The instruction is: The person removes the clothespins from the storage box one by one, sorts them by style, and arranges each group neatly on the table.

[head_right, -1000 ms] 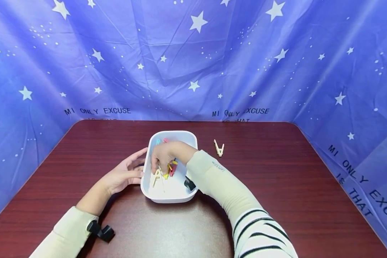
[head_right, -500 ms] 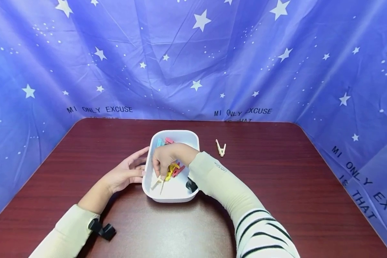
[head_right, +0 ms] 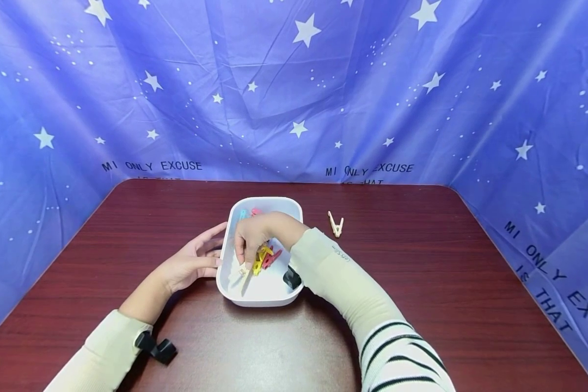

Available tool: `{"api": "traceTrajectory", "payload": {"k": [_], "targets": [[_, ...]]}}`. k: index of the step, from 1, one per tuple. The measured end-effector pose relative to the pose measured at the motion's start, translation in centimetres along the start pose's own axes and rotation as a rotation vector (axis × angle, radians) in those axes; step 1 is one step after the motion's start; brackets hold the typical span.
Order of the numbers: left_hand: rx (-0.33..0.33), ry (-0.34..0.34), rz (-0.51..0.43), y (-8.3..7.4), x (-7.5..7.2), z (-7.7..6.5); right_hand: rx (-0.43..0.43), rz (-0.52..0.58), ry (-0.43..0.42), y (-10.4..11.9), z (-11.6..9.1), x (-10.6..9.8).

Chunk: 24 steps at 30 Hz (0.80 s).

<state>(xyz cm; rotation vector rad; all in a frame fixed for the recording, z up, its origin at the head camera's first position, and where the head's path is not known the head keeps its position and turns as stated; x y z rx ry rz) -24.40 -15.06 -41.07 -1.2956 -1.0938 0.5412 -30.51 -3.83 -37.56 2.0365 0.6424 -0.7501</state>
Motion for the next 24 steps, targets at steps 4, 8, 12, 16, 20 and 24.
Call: {"api": "traceTrajectory", "payload": {"k": [4,8,12,16,20,24], "targets": [[0.003,0.001,-0.004,0.0,-0.1,0.0,0.014,0.009,-0.029,0.0,-0.7,-0.9],[0.000,-0.009,-0.006,0.1,-0.1,0.0,0.027,0.039,-0.067,-0.3,-1.7,-1.8],[-0.007,-0.020,-0.002,0.2,-0.1,0.1,0.019,0.090,-0.104,-0.5,-2.9,-2.7],[-0.003,-0.010,-0.002,0.2,-0.1,0.1,0.005,0.111,-0.155,-0.6,-4.3,-3.4],[-0.006,-0.003,-0.010,0.2,0.0,0.1,-0.013,0.164,-0.221,-0.9,-5.6,-3.8],[-0.003,0.002,-0.016,0.3,0.0,0.1,-0.048,0.209,-0.292,-1.3,-6.8,-4.1]]}}
Point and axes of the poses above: each hand's wrist, its own z-axis towards the middle knuckle, its own x-axis out of the palm, y = z × x, the point moved 6 cm from there along z, towards the middle knuckle, and after that the axes turned 4 degrees about -z, right-handed, at the moved point
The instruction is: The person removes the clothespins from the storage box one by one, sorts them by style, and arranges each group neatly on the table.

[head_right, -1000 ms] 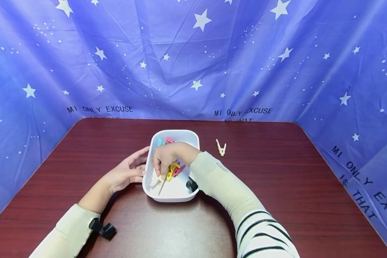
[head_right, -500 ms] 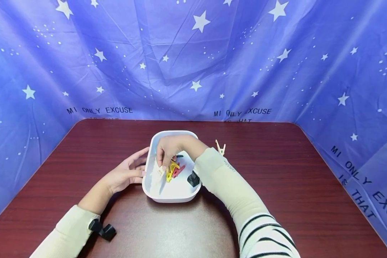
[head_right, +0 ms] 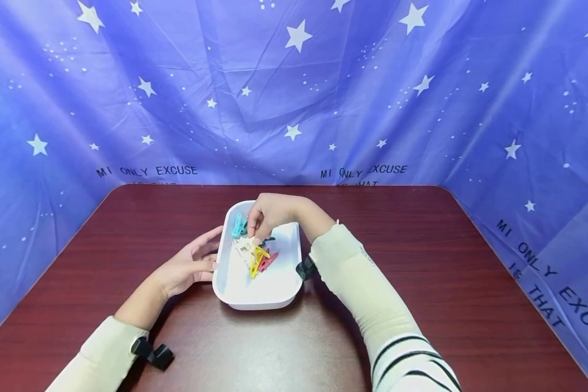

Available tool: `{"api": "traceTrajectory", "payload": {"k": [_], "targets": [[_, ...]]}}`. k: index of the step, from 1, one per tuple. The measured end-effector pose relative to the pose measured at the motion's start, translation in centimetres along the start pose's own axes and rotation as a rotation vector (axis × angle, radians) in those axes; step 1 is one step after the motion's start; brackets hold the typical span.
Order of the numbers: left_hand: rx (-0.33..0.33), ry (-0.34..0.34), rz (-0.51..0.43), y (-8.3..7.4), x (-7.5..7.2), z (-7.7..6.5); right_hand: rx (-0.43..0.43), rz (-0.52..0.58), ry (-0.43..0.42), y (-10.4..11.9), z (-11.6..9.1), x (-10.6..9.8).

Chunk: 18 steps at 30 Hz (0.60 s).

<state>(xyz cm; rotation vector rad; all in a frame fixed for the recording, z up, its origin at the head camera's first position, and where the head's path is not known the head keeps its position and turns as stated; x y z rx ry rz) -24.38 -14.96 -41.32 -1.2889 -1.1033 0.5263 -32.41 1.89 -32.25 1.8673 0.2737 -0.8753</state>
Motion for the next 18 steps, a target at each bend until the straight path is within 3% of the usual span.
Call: {"api": "traceTrajectory", "payload": {"k": [4,18], "targets": [[0.006,0.003,-0.001,0.1,-0.1,0.0,-0.038,0.008,-0.086,-0.2,-1.1,-0.7],[0.014,0.003,0.000,0.0,0.2,-0.2,-0.049,0.044,-0.324,-2.4,-5.0,-1.2]]}}
Point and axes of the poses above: each hand's wrist, its own z-axis towards the middle knuckle, its own x-axis out of the palm, y = z × x, the point moved 6 cm from there along z, towards the middle knuckle, and after that the axes turned 4 degrees about -z, right-handed, at the moved point
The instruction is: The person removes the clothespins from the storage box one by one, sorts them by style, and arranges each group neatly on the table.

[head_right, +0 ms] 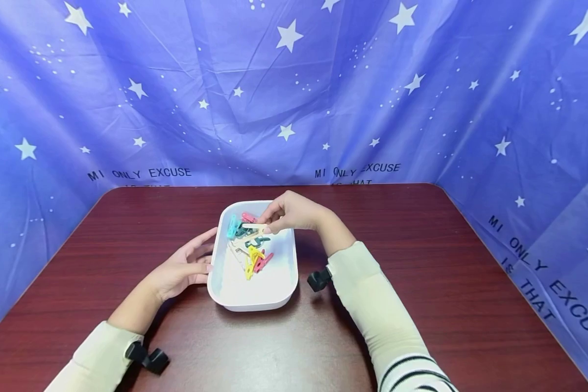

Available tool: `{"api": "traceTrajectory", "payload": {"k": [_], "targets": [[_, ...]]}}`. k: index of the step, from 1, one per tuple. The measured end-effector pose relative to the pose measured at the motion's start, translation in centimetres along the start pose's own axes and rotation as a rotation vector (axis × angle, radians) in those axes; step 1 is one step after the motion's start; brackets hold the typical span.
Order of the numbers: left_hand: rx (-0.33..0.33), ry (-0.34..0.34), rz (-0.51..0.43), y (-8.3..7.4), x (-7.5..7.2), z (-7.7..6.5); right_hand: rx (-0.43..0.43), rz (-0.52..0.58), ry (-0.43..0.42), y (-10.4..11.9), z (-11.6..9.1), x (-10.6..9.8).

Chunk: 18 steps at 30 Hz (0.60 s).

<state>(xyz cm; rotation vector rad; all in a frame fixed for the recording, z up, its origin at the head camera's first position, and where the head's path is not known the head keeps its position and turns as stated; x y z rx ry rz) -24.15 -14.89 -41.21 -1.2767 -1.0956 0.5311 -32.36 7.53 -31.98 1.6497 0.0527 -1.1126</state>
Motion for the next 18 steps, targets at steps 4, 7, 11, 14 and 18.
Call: {"api": "traceTrajectory", "payload": {"k": [4,7,11,14,18], "targets": [[-0.003,-0.004,0.000,0.0,0.0,0.0,-0.002,0.011,-0.040,-0.5,-0.8,0.0],[-0.005,-0.007,0.001,0.0,0.0,0.0,0.001,0.031,-0.076,-0.9,-1.4,-0.1],[-0.003,-0.003,0.001,0.1,0.0,0.0,0.024,0.069,-0.119,-1.5,-2.2,-0.1],[-0.004,-0.001,-0.003,0.1,0.0,0.1,0.044,0.115,-0.150,-2.0,-2.8,0.0],[-0.004,0.000,-0.009,0.1,-0.1,0.1,0.049,0.184,-0.199,-2.5,-3.5,-0.1]]}}
Point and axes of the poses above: each hand's wrist, its own z-axis towards the middle knuckle, its own x-axis out of the palm, y = z × x, the point moved 6 cm from there along z, towards the middle knuckle, and after that the axes turned 4 degrees about -z, right-handed, at the moved point
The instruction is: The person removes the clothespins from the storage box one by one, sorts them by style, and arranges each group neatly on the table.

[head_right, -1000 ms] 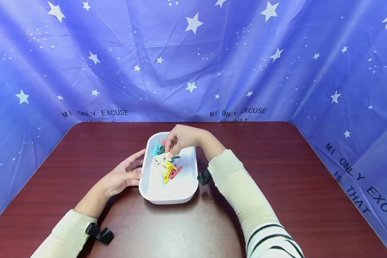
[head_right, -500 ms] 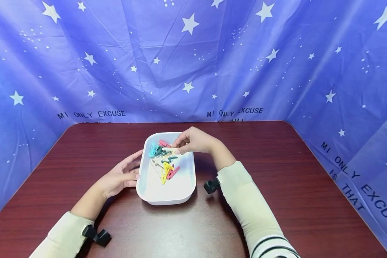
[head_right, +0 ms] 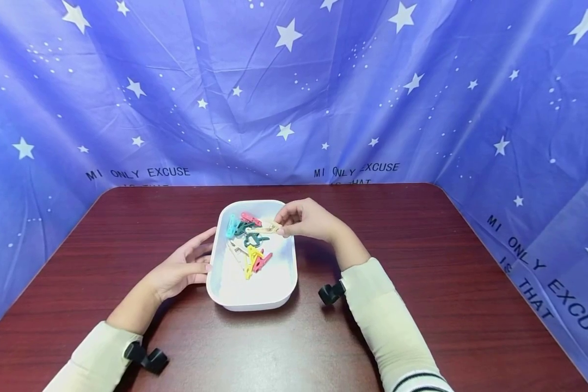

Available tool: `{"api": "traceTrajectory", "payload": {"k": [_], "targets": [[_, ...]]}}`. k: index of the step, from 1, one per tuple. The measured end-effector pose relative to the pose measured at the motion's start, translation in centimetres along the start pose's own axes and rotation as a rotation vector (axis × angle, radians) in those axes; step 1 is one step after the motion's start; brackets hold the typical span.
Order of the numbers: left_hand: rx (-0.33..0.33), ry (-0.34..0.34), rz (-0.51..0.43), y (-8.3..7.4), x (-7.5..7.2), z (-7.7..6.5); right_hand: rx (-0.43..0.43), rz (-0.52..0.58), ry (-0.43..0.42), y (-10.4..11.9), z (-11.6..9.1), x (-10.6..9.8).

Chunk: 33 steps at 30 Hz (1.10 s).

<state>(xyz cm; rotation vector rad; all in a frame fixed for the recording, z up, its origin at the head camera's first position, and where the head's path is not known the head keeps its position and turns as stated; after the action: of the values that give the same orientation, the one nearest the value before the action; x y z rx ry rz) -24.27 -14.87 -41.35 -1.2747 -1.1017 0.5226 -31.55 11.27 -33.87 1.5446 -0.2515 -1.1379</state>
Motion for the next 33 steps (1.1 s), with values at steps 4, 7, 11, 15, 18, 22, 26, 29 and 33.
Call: {"api": "traceTrajectory", "payload": {"k": [4,7,11,15,18,22,26,29,33], "targets": [[0.000,0.000,-0.003,0.1,-0.1,0.0,-0.008,0.021,-0.054,-0.4,-0.6,-0.4],[0.000,-0.003,-0.003,0.1,-0.1,0.0,-0.023,0.031,-0.098,-0.6,-1.1,-0.8],[0.002,-0.004,0.001,0.0,0.0,0.0,-0.055,0.067,-0.134,-0.7,-1.9,-1.3],[0.001,-0.002,0.005,0.1,-0.1,0.1,-0.056,0.112,-0.155,-1.0,-2.6,-1.7],[0.000,-0.004,0.009,0.1,-0.1,0.1,-0.041,0.136,-0.176,-1.4,-3.1,-2.1],[-0.001,-0.011,0.011,0.0,-0.2,0.0,-0.035,0.167,-0.200,-2.0,-3.8,-2.7],[-0.002,-0.010,0.008,-0.1,0.0,0.0,-0.036,0.171,-0.232,-2.6,-4.3,-3.1],[-0.001,-0.007,0.007,-0.1,0.0,-0.1,-0.036,0.162,-0.261,-3.2,-4.7,-3.4],[0.001,-0.007,0.006,-0.1,0.1,-0.1,-0.030,0.157,-0.303,-4.1,-5.3,-3.9]]}}
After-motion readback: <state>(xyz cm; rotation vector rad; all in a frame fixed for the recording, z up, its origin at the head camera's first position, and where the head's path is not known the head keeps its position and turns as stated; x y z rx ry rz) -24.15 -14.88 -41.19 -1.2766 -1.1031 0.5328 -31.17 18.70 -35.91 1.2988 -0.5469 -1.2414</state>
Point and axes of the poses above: each hand's wrist, its own z-axis towards the middle knuckle, its own x-axis out of the palm, y = z × x, the point moved 6 cm from there along z, towards the middle knuckle, and after that the axes turned 4 degrees about -z, right-handed, at the moved point
